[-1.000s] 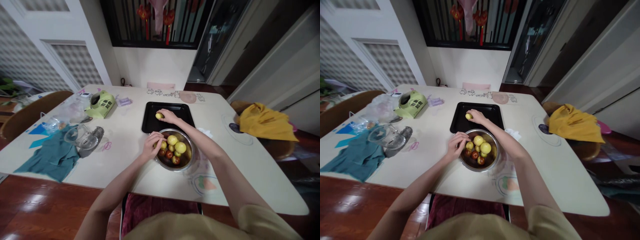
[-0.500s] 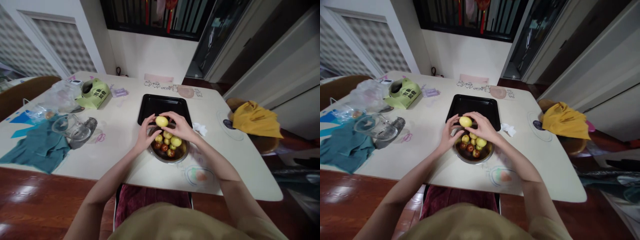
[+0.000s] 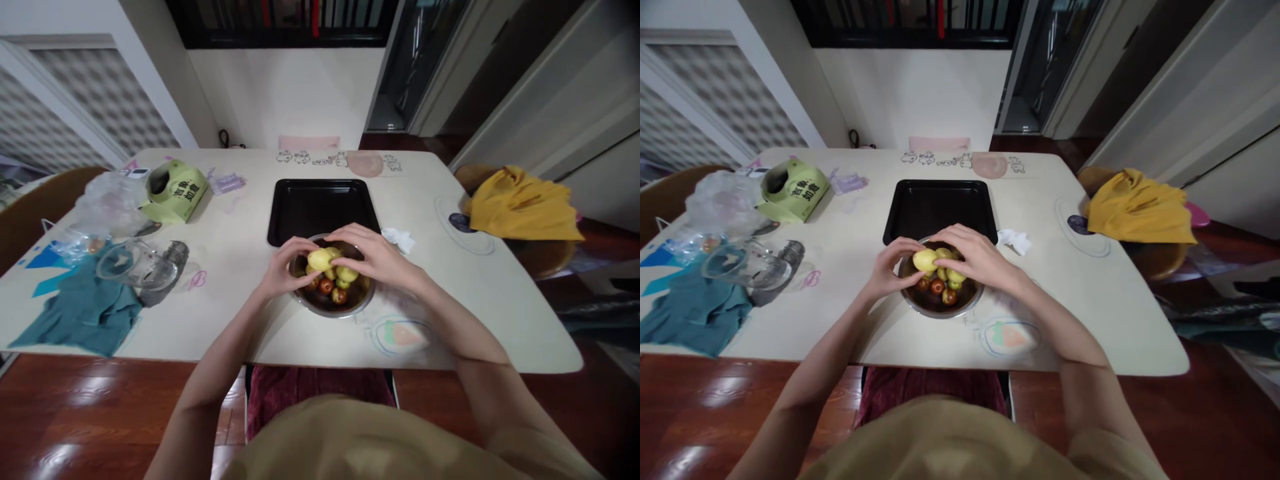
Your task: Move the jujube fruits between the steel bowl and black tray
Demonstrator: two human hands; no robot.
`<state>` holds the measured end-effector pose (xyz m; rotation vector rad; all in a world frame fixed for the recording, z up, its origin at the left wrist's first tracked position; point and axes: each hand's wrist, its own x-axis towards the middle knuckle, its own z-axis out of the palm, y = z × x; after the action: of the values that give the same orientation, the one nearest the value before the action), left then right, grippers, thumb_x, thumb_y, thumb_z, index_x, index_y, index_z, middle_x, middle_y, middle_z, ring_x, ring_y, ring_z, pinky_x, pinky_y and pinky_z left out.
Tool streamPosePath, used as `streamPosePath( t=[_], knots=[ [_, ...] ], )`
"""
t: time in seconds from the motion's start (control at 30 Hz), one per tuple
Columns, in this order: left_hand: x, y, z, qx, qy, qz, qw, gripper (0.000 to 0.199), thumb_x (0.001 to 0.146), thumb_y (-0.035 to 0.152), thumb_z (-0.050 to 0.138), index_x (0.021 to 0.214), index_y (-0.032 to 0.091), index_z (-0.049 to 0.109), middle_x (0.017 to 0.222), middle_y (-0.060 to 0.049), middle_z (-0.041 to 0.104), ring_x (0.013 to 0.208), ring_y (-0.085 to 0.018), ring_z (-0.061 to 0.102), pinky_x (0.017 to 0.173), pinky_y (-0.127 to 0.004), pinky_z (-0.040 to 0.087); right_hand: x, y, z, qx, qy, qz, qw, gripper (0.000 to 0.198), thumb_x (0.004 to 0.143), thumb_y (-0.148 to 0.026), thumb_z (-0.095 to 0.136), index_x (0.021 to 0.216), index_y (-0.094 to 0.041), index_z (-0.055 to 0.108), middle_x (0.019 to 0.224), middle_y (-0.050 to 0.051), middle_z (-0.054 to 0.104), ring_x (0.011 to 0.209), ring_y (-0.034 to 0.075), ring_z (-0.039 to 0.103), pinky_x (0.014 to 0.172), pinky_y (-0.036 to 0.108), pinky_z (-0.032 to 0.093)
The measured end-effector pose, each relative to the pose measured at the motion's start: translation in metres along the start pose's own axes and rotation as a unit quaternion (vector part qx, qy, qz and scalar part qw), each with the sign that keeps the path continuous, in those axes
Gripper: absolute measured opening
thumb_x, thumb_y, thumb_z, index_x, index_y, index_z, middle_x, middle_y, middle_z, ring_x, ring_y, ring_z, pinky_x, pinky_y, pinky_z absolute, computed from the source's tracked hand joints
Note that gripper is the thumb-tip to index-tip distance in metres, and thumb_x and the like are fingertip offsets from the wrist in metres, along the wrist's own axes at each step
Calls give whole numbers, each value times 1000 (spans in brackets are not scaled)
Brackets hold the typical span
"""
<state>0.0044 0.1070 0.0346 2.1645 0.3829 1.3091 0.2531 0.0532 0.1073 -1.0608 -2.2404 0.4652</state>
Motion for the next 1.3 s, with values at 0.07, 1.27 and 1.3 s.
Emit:
streamPosePath(
  t=[0.07, 1.27, 1.3],
  knots=[
    [2, 3, -5, 18, -44, 17, 999, 35, 88, 26, 86, 119, 19, 71, 111, -12, 76, 105, -24, 73, 89, -40, 64, -2, 2, -8, -7, 16, 3, 1000, 35, 105, -50, 62, 132, -29, 69, 129, 10, 73, 122, 32, 68, 108, 51, 56],
    [-3, -4, -8, 26, -142, -19, 989, 42, 90, 33, 87, 128, 22, 74, 120, -13, 78, 113, -26, 76, 100, -43, 65, -4, 14, -21, -45, 41, 16, 998, 28, 105, -39, 61, 122, -22, 75, 119, 11, 78, 115, 30, 71, 103, 47, 57],
    [-3, -5, -9, 27, -143, -17, 989, 42, 89, 34, 87, 128, 22, 74, 120, -13, 78, 113, -26, 76, 100, -43, 65, -4, 14, -21, -45, 39, 17, 998, 28, 106, -40, 60, 122, -22, 75, 119, 11, 78, 115, 30, 71, 103, 47, 57]
  ],
)
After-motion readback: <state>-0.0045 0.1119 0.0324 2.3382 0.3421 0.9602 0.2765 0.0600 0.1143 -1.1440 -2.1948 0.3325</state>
